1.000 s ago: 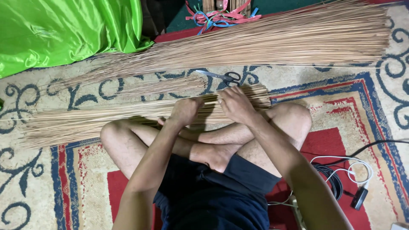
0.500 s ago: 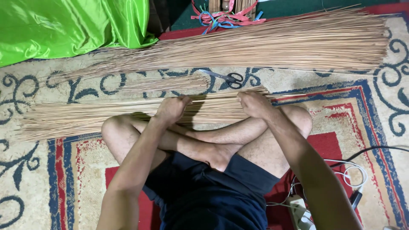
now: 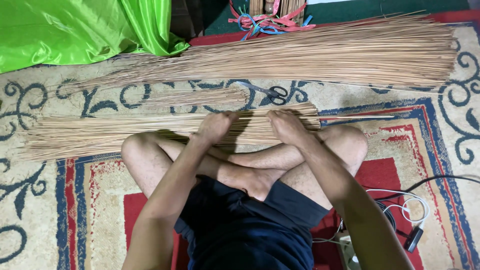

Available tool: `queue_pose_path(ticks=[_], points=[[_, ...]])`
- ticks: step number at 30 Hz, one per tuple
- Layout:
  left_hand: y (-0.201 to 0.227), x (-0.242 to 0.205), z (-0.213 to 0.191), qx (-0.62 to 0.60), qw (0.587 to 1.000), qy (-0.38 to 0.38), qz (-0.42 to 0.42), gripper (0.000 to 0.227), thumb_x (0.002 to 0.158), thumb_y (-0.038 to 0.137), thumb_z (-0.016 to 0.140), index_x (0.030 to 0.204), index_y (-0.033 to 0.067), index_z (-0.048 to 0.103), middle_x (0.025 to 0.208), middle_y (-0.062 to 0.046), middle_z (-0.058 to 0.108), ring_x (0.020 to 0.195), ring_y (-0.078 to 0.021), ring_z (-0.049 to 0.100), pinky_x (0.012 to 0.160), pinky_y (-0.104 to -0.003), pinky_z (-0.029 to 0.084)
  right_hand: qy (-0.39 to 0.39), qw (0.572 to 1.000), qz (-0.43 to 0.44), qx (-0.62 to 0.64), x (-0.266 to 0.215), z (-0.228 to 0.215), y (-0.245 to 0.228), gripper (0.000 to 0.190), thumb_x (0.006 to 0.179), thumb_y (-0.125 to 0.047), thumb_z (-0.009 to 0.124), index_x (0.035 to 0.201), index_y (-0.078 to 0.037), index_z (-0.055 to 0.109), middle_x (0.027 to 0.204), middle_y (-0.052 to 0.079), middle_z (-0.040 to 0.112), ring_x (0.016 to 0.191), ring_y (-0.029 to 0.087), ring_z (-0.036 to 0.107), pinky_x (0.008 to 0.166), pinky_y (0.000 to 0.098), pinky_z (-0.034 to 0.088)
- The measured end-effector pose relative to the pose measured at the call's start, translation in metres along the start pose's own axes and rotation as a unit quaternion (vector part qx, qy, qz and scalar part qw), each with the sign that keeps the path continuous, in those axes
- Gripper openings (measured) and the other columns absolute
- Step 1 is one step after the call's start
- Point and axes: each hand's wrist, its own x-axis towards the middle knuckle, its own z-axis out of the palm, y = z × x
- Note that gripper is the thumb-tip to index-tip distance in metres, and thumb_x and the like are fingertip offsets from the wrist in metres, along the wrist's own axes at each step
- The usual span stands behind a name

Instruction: Bundling and trimming long reeds to prepare them for a craft project

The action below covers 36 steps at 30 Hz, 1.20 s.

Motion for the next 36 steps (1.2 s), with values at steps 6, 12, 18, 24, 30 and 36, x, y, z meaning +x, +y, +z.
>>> queue_pose_path(ticks=[6,12,18,24,30,36], points=[[-0.020,-0.019,-0.009,0.001,1.000,0.001,-0.019,0.024,0.101,0.017,0.047,0.116,0.0155,0.065,0.106,-0.015,0.076,0.092,-0.0413,0.076,0.082,-0.053,0.061,-0.031,0.998,0.034,-0.051,-0.022,-0.031,0.030,0.021,0.094,-0.011,0.053,0.112,-0.003,0.061,0.088,0.023,0.067,0.090,0.046,0.069,0.078,0.0531,0.054],[0.023,0.007,-0.005,-0.009,0.999,-0.039,-0.003,0.030,0.096,0.019,0.047,0.120,0.0232,0.065,0.098,-0.013,0.078,0.095,-0.0354,0.077,0.084,-0.050,0.061,-0.039,0.998,0.043,0.034,0.007,-0.025,-0.053,0.021,0.097,-0.011,0.051,0.111,-0.001,0.063,0.092,0.026,0.070,0.091,0.047,0.070,0.078,0.0529,0.056],[0.016,0.019,0.009,0.001,0.999,-0.037,0.008,0.030,0.095,0.016,0.050,0.120,0.0204,0.065,0.097,-0.015,0.078,0.094,-0.0349,0.077,0.083,-0.050,0.061,-0.050,0.996,0.053,0.053,0.014,-0.011,-0.047,0.023,0.100,-0.011,0.047,0.115,-0.003,0.062,0.096,0.028,0.069,0.096,0.048,0.070,0.080,0.0548,0.056],[-0.005,-0.026,-0.032,0.007,0.999,-0.005,-0.032,0.024,0.100,0.011,0.049,0.114,0.0142,0.068,0.098,-0.018,0.078,0.088,-0.0362,0.078,0.083,-0.047,0.062,-0.061,0.993,0.103,0.022,-0.023,-0.032,0.027,0.024,0.101,-0.015,0.049,0.115,-0.003,0.064,0.095,0.026,0.069,0.098,0.047,0.070,0.084,0.0515,0.057],[0.015,-0.018,-0.011,-0.011,1.000,-0.002,0.004,0.024,0.093,0.013,0.049,0.111,0.0149,0.065,0.097,-0.015,0.076,0.089,-0.0386,0.076,0.079,-0.051,0.061,-0.067,0.994,0.065,0.064,-0.001,-0.043,-0.031,0.025,0.097,-0.011,0.051,0.115,0.001,0.064,0.096,0.030,0.069,0.097,0.050,0.069,0.083,0.0545,0.055],[0.025,0.025,0.026,0.018,0.999,-0.007,0.036,0.027,0.084,0.013,0.061,0.111,0.0158,0.064,0.105,-0.010,0.075,0.094,-0.0349,0.077,0.081,-0.050,0.062,-0.041,0.995,0.039,0.085,0.019,-0.023,-0.072,0.023,0.099,-0.009,0.049,0.115,0.000,0.064,0.095,0.029,0.070,0.095,0.049,0.070,0.080,0.0541,0.056]])
